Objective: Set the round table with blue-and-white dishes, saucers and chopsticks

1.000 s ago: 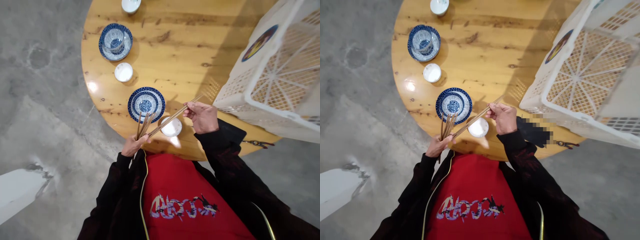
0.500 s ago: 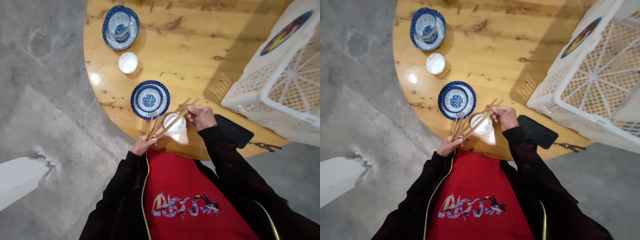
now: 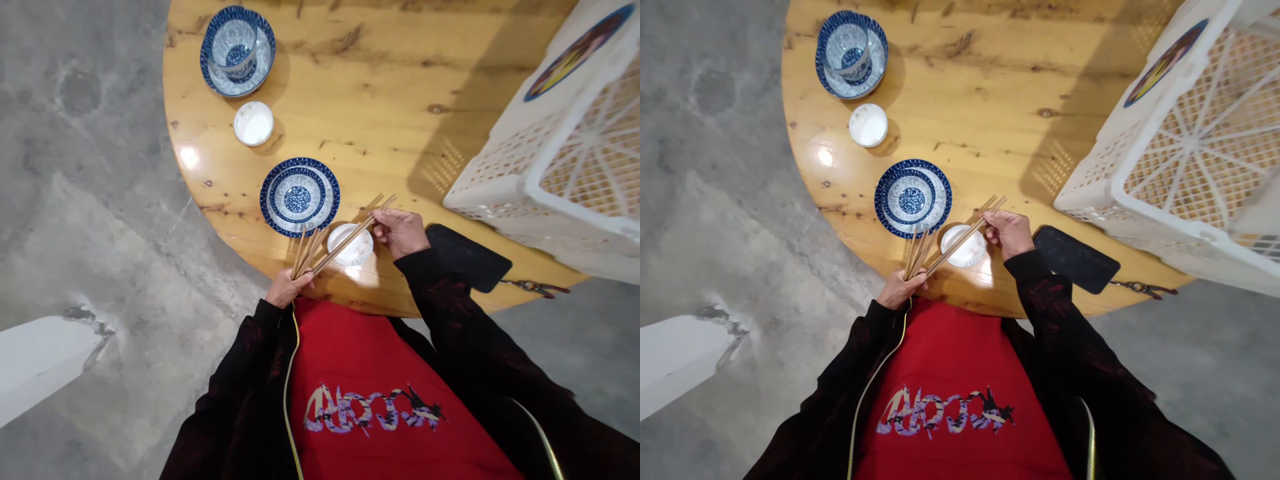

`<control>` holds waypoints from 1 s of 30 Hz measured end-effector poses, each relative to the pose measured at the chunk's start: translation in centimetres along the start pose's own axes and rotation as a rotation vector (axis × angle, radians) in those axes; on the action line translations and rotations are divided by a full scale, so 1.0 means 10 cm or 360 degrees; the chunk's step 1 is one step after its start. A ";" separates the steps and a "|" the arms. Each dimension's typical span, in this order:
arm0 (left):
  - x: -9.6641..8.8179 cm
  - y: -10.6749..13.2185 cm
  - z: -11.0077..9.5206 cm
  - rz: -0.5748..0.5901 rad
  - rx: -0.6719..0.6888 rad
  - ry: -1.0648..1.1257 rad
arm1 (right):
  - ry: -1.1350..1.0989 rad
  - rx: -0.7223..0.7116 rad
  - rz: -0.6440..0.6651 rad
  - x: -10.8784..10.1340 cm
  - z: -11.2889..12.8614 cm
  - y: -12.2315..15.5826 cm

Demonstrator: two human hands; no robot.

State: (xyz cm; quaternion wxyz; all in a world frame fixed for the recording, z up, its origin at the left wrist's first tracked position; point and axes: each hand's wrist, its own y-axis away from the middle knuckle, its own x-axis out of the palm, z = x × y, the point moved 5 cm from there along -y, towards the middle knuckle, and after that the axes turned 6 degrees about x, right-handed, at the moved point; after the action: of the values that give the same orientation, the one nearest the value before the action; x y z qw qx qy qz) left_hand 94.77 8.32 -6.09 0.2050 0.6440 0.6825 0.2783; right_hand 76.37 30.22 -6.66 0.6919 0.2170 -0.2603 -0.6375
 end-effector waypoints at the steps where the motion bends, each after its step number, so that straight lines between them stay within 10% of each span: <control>1: 0.00 0.00 0.00 0.0002 0.0001 0.0003 | -0.0003 0.0001 -0.0004 0.00 0.00 0.00; 30: 0.06 0.02 0.00 -0.0004 0.0037 -0.0033 | 0.0095 0.0024 -0.0067 0.00 0.01 0.03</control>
State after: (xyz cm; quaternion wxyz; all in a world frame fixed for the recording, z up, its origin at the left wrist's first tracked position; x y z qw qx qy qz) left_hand 94.84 8.88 -5.90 0.2048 0.6483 0.6844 0.2633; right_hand 76.51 30.27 -6.37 0.6841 0.2466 -0.2398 -0.6432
